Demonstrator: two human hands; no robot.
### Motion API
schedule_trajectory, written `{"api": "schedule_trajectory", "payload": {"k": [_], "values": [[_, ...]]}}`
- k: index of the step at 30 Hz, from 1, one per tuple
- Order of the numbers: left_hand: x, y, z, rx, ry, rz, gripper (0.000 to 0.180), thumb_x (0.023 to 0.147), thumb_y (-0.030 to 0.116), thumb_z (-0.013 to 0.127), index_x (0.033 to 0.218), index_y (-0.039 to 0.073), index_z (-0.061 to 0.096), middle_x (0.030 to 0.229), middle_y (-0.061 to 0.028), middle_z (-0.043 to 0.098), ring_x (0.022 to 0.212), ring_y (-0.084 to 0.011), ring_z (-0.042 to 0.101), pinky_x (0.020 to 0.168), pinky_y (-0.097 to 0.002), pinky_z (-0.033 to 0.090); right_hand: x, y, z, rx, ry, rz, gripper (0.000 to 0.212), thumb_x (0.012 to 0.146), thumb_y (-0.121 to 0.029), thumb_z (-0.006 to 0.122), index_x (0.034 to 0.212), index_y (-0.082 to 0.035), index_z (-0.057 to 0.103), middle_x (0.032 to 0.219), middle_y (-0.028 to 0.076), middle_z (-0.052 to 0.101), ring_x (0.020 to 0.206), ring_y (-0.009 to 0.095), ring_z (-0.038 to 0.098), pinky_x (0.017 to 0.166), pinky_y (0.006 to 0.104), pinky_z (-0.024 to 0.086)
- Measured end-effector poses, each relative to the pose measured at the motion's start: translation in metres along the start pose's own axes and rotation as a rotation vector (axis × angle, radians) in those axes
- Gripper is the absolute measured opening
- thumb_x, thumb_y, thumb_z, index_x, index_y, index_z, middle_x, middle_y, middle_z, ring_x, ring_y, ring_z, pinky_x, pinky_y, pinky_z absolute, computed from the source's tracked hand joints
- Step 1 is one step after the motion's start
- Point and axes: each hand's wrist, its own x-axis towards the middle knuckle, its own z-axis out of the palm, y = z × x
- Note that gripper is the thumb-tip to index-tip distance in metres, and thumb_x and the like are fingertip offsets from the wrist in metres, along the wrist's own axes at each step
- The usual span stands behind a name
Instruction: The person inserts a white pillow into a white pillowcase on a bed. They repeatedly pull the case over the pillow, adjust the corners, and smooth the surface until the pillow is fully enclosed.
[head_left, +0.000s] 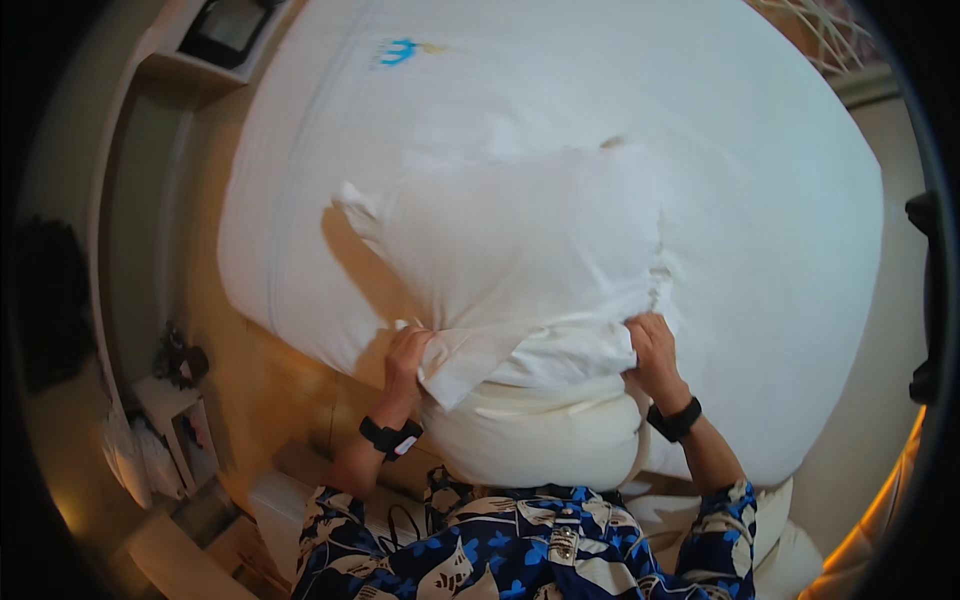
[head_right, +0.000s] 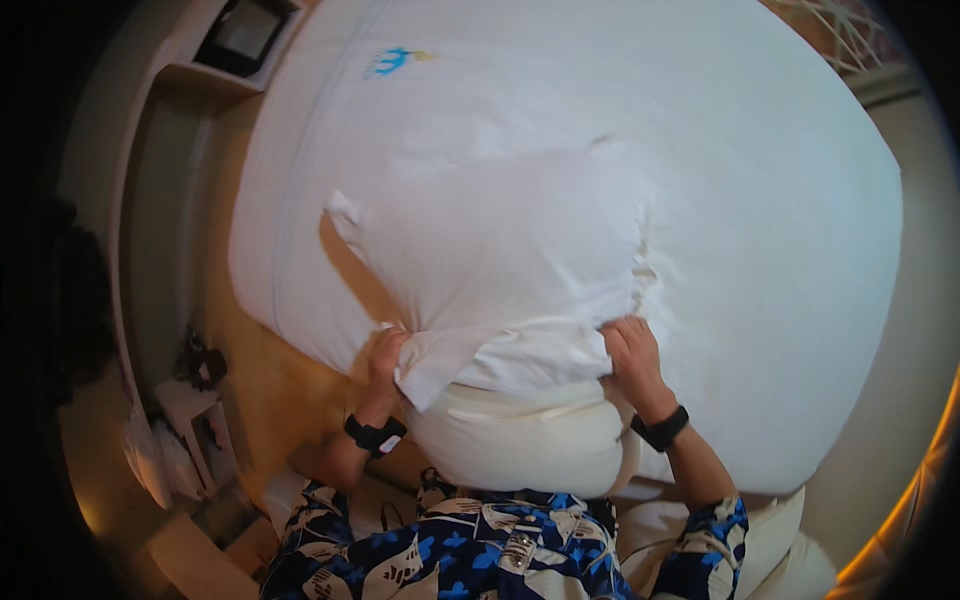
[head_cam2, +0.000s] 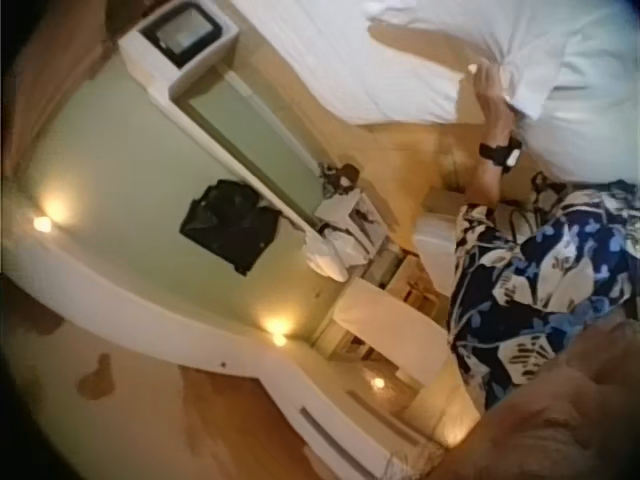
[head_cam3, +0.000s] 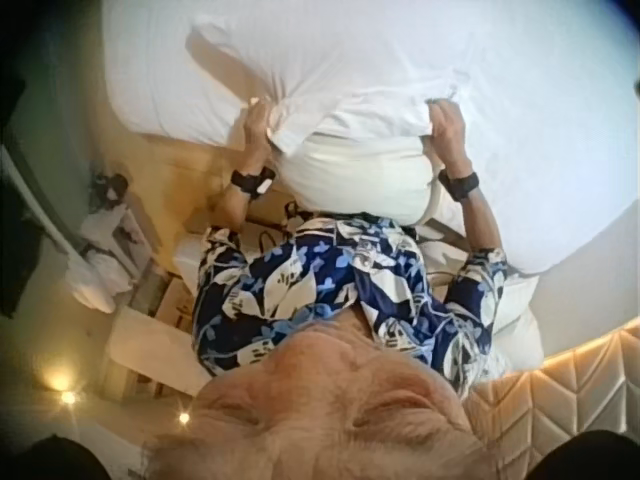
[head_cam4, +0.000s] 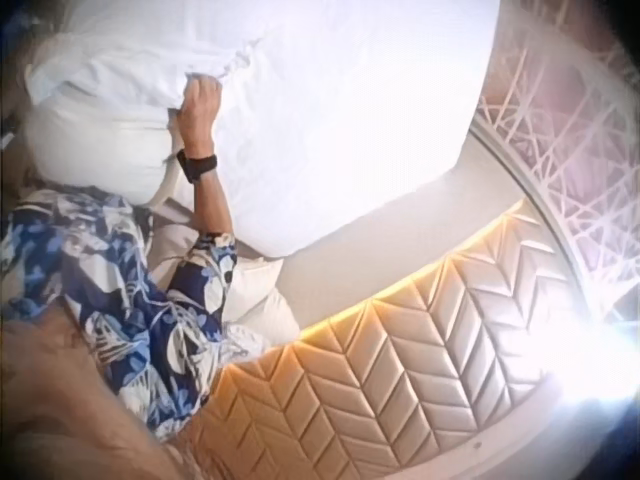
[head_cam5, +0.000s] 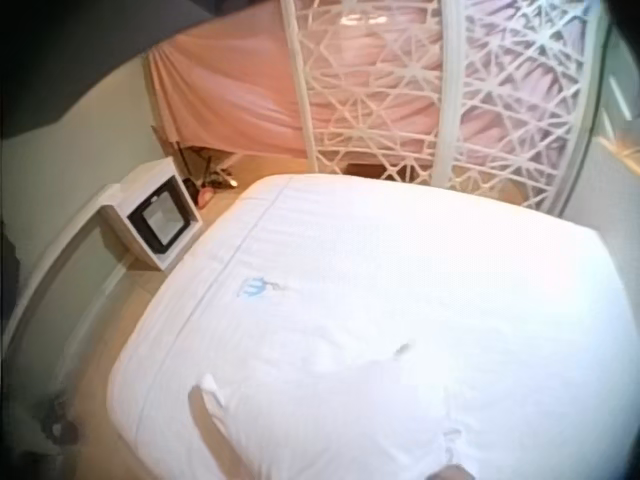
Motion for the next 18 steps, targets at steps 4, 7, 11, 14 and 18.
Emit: {"api": "schedule_trajectory", "payload": {"k": [4,7,11,14,18], "values": [[-0.004,0.026,-0.003,0.03,0.182,0.044,0.029,0.066,0.004,0.068,0.093,-0.001,0.058,0.091,-0.0148,0.058,0.085,-0.0318,0.057,0.075,-0.0371,0.046,0.002,0.008,-0.003,-0.079,0.181,0.008,0.041,0.045,0.005,0.066,0.084,-0.003,0.055,0.086,0.01,0.056,0.076,0.031,0.053,0.062,0.036,0.043],[-0.002,0.044,-0.005,0.01,0.146,0.061,0.033,0.065,0.006,0.071,0.094,0.0,0.057,0.09,-0.0151,0.058,0.085,-0.0318,0.056,0.076,-0.0384,0.045,0.003,0.001,-0.012,-0.075,0.28,0.033,0.033,0.052,0.003,0.066,0.083,-0.003,0.055,0.09,0.01,0.058,0.086,0.03,0.056,0.069,0.0353,0.045],[0.007,0.045,-0.01,0.005,-0.188,0.08,0.045,0.058,0.011,0.074,0.097,0.001,0.056,0.089,-0.0171,0.056,0.083,-0.035,0.053,0.075,-0.0408,0.042,-0.007,0.001,-0.019,-0.033,0.051,-0.047,0.03,0.051,-0.002,0.066,0.078,-0.005,0.053,0.088,0.008,0.058,0.088,0.027,0.056,0.08,0.0367,0.042],[0.013,0.062,-0.011,-0.036,-0.306,0.078,0.046,0.055,0.011,0.074,0.097,0.001,0.055,0.088,-0.017,0.056,0.083,-0.0362,0.051,0.074,-0.0402,0.041,-0.015,-0.011,-0.022,0.013,-0.011,-0.141,0.026,0.053,-0.003,0.064,0.076,-0.006,0.053,0.084,0.007,0.055,0.083,0.024,0.055,0.081,0.0372,0.042],[0.007,0.082,-0.009,-0.014,-0.306,0.133,0.035,0.059,0.003,0.069,0.092,0.0,0.055,0.083,-0.0162,0.053,0.078,-0.0359,0.05,0.072,-0.0407,0.04,-0.032,-0.028,-0.011,-0.011,0.131,-0.14,0.02,0.058,-0.005,0.061,0.076,-0.005,0.052,0.085,0.007,0.055,0.083,0.023,0.055,0.08,0.036,0.043]]}}
